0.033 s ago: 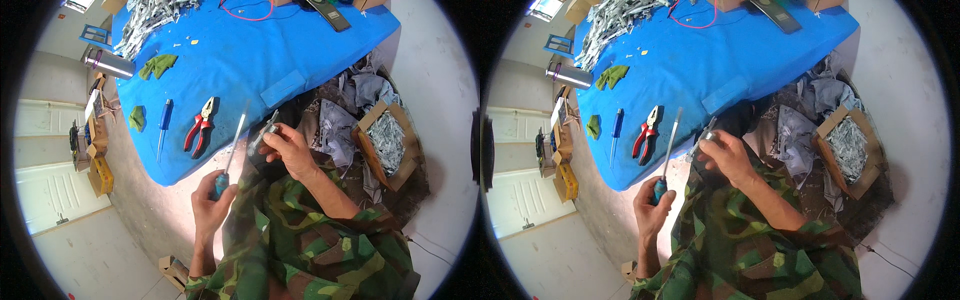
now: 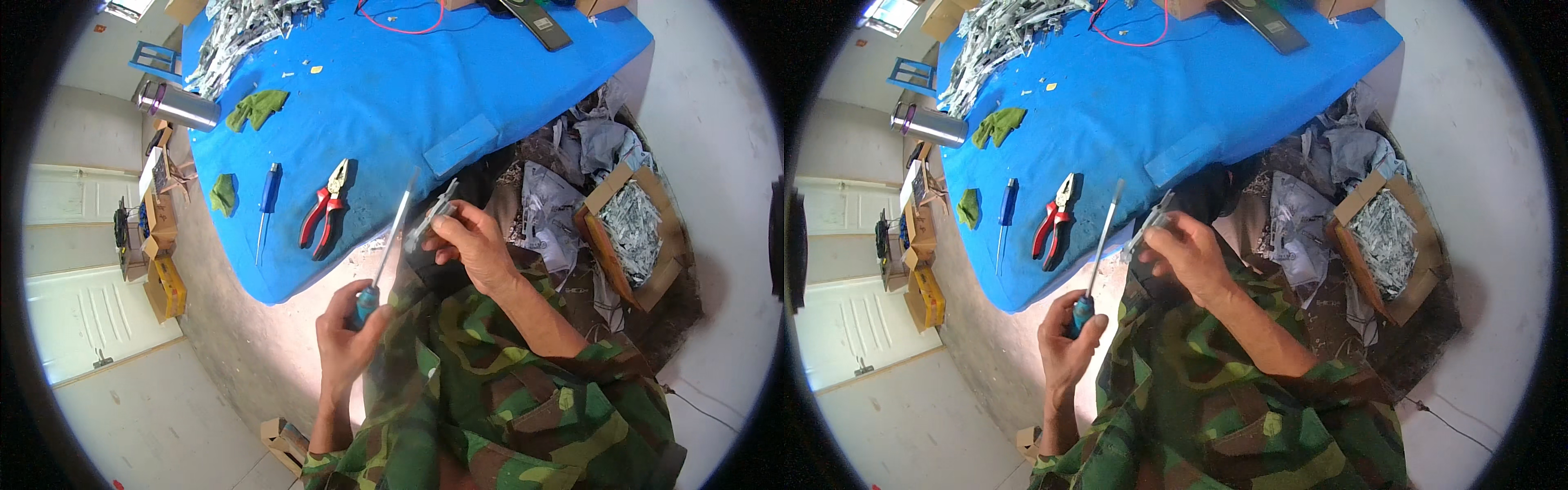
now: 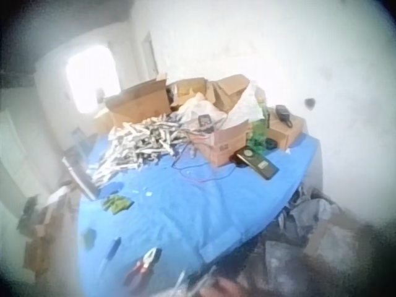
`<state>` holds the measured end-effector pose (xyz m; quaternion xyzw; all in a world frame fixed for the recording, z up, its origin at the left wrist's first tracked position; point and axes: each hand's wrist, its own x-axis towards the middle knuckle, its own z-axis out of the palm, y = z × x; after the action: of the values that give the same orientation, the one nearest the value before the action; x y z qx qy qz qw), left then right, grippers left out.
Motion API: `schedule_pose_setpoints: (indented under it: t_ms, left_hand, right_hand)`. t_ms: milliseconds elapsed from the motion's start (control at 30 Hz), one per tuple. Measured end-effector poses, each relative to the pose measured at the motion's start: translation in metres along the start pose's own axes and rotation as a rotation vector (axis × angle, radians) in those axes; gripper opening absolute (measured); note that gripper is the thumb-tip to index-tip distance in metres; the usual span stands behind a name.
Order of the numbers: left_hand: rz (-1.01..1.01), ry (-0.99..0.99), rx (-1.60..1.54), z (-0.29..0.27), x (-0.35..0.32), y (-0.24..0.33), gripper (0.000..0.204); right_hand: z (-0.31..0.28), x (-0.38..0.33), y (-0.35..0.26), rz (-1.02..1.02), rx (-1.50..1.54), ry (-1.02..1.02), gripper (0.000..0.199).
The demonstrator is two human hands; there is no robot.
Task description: The person picks up and disassembles small electronic components on a blue workbench, using a screwdriver to remove internal parts and pliers to pull pieces apart.
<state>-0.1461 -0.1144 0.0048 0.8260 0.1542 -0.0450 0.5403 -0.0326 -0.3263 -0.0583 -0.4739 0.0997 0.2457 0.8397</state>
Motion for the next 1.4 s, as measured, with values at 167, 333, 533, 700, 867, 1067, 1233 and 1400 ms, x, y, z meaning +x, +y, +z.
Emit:
schedule_pose_setpoints:
  t_ms: [167,333,533,700,867,1067,1233,1400]
  left_hand:
    - [0.01,-0.053,0.12,0.005,-0.015,0.016,0.044]
    - [0.045,-0.142,0.233,0.012,-0.025,0.016,0.043]
    - [-0.003,-0.131,0.229,0.023,-0.023,0.023,0.045]
    - [-0.012,-0.146,0.178,0.029,-0.017,0.023,0.045]
    - [-0.043,-0.16,0.168,0.033,-0.015,0.024,0.043]
    - [-0.049,-0.149,0.166,0.039,-0.015,0.024,0.041]
    - [-0.102,-0.155,0.114,0.047,-0.018,0.032,0.042]
    - [-0.11,-0.162,0.088,0.052,-0.018,0.039,0.041]
  right_hand:
    - [-0.012,0.006,-0.009,-0.056,0.111,0.124,0.022]
    - [-0.019,0.008,-0.013,-0.089,0.202,0.179,0.022]
    - [-0.024,0.009,-0.014,-0.14,0.193,0.212,0.022]
    - [-0.027,0.007,-0.015,-0.146,0.196,0.217,0.021]
    - [-0.028,0.005,-0.011,-0.165,0.178,0.219,0.022]
    - [-0.03,0.003,-0.013,-0.207,0.184,0.22,0.022]
    - [-0.031,0.003,-0.01,-0.207,0.19,0.217,0.022]
    - [-0.031,0.0,-0.009,-0.229,0.169,0.179,0.024]
